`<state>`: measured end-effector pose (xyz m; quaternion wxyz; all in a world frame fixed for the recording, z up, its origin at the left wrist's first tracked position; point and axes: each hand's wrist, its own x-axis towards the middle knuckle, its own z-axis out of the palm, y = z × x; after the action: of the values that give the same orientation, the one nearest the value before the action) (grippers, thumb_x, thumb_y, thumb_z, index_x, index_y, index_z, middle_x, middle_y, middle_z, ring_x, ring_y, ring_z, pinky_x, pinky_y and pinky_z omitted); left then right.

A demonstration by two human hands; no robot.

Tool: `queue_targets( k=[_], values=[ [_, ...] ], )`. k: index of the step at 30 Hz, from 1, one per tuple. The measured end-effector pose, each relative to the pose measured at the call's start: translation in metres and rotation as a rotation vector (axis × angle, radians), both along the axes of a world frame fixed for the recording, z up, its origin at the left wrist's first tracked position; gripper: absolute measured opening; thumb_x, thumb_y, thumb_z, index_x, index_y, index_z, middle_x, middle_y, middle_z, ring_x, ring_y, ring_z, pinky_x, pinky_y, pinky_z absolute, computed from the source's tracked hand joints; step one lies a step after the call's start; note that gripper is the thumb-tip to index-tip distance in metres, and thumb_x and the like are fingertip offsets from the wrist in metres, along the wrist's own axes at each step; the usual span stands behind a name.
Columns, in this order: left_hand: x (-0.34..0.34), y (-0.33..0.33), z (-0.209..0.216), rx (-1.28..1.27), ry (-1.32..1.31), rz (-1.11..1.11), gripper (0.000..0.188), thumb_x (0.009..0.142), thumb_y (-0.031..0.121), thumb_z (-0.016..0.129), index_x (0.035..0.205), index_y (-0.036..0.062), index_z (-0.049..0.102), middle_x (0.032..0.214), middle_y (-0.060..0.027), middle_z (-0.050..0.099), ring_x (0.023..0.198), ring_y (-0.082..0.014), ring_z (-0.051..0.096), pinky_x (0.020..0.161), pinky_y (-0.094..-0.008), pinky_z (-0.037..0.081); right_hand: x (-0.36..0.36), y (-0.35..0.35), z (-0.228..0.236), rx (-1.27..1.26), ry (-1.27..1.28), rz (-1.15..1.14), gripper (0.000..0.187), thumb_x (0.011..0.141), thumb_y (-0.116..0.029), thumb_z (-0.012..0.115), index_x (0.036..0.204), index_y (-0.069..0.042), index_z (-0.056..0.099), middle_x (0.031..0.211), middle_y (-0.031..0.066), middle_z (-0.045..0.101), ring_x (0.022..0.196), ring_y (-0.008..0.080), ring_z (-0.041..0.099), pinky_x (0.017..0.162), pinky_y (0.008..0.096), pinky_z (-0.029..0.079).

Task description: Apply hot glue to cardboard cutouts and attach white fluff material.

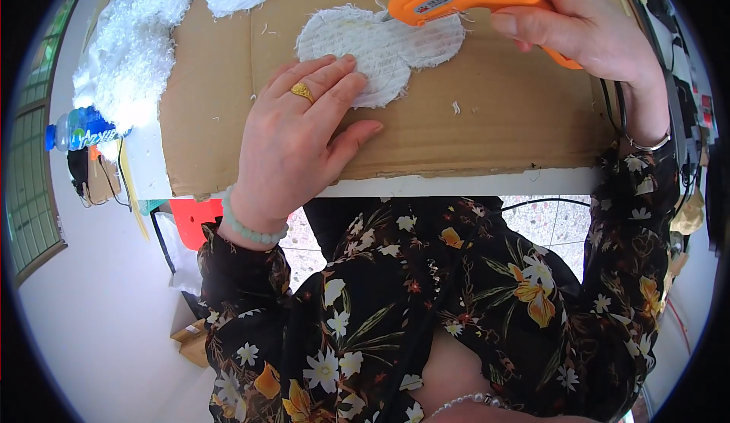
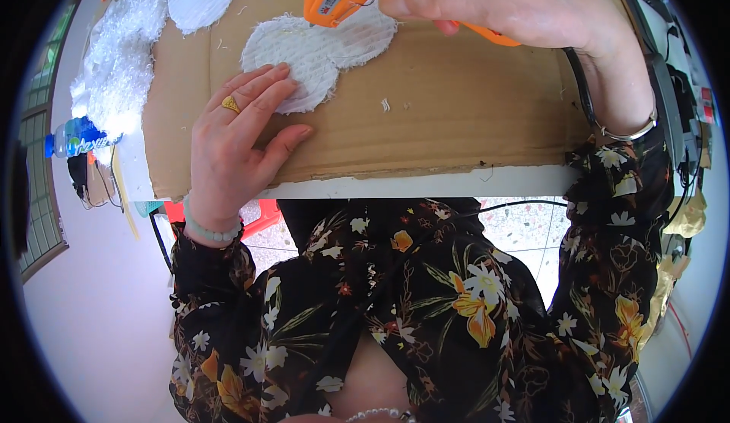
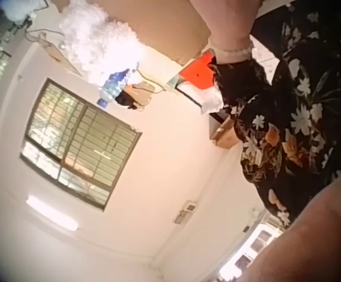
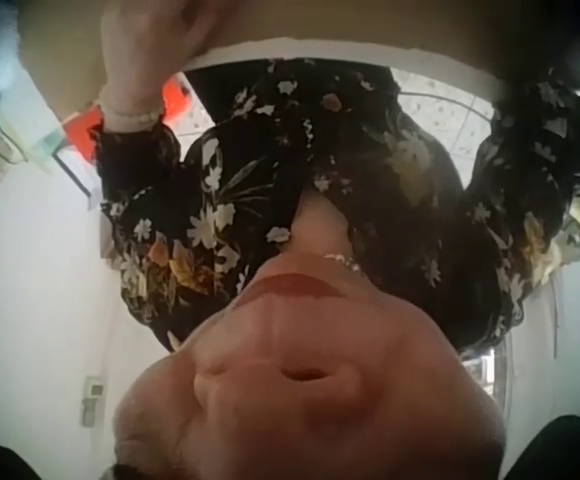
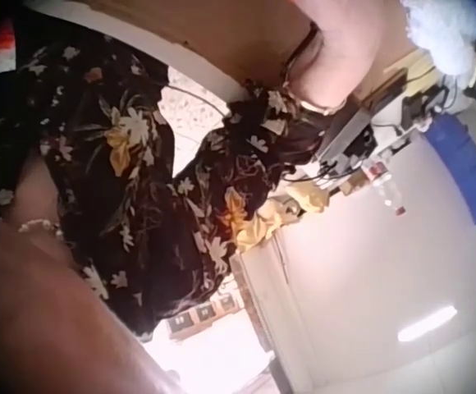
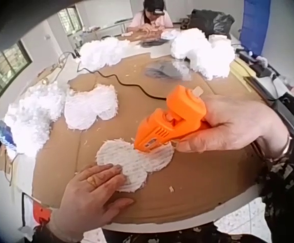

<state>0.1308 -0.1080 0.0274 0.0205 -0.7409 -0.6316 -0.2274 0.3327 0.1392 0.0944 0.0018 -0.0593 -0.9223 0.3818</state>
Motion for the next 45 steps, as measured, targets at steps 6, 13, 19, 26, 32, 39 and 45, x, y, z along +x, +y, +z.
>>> queue_targets(
  k=[6,13,19,26,32,39,45],
  values=[
    [0.000,0.001,0.000,-0.004,0.002,-0.003,0.042,0.076,0.021,0.085,0.110,0.0024,0.069,0.116,-0.0139,0.073,0.110,-0.0347,0.068,0.097,-0.0473,0.053,-0.005,-0.003,-0.008,-0.092,-0.029,0.016,0.036,0.098,-0.025,0.069,0.123,0.000,0.063,0.113,0.0152,0.069,0.102,0.0283,0.064,0.092,0.0369,0.051],
    [-0.002,0.001,0.000,-0.010,-0.001,0.007,0.042,0.076,0.021,0.086,0.109,0.0019,0.070,0.116,-0.0143,0.073,0.109,-0.0350,0.068,0.096,-0.0466,0.053,-0.007,-0.001,-0.008,-0.116,-0.081,-0.005,0.034,0.097,-0.025,0.069,0.120,0.000,0.065,0.108,0.0149,0.070,0.100,0.0288,0.065,0.090,0.0370,0.051],
    [-0.002,0.001,0.000,0.000,-0.002,0.000,0.041,0.076,0.021,0.086,0.108,0.0021,0.069,0.115,-0.0139,0.073,0.109,-0.0345,0.068,0.096,-0.0467,0.053,0.001,0.002,-0.002,0.009,-0.099,-0.002,0.032,0.096,-0.025,0.070,0.118,-0.001,0.067,0.104,0.0143,0.070,0.094,0.0283,0.064,0.085,0.0367,0.052],
    [-0.001,0.005,-0.001,0.010,-0.012,-0.022,0.042,0.075,0.021,0.086,0.109,0.0021,0.069,0.115,-0.0136,0.073,0.109,-0.0342,0.068,0.096,-0.0467,0.053,0.010,0.003,0.000,-0.016,-0.082,-0.058,0.032,0.096,-0.024,0.071,0.118,-0.001,0.067,0.102,0.0138,0.069,0.092,0.0273,0.063,0.082,0.0363,0.052],
    [-0.003,-0.002,-0.002,-0.017,0.007,0.004,0.042,0.075,0.020,0.086,0.108,0.0014,0.069,0.116,-0.0144,0.073,0.108,-0.0346,0.068,0.096,-0.0464,0.054,-0.001,0.014,-0.025,-0.019,-0.035,0.000,0.033,0.095,-0.024,0.072,0.117,0.001,0.066,0.100,0.0138,0.069,0.089,0.0292,0.062,0.081,0.0369,0.051],
    [-0.003,0.000,0.001,-0.011,-0.001,-0.007,0.042,0.075,0.019,0.086,0.109,0.0003,0.070,0.116,-0.0160,0.073,0.108,-0.0361,0.068,0.095,-0.0465,0.054,0.018,0.007,-0.008,0.049,0.026,0.036,0.034,0.096,-0.026,0.072,0.117,0.001,0.066,0.108,0.0170,0.067,0.101,0.0330,0.061,0.091,0.0393,0.049],
    [-0.003,-0.001,-0.001,-0.009,-0.006,-0.004,0.042,0.075,0.019,0.086,0.109,0.0005,0.070,0.116,-0.0161,0.073,0.108,-0.0362,0.068,0.095,-0.0465,0.054,0.025,0.009,-0.007,0.074,-0.015,-0.003,0.035,0.095,-0.025,0.072,0.118,0.000,0.067,0.112,0.0172,0.067,0.104,0.0338,0.060,0.094,0.0396,0.048]
  ],
)
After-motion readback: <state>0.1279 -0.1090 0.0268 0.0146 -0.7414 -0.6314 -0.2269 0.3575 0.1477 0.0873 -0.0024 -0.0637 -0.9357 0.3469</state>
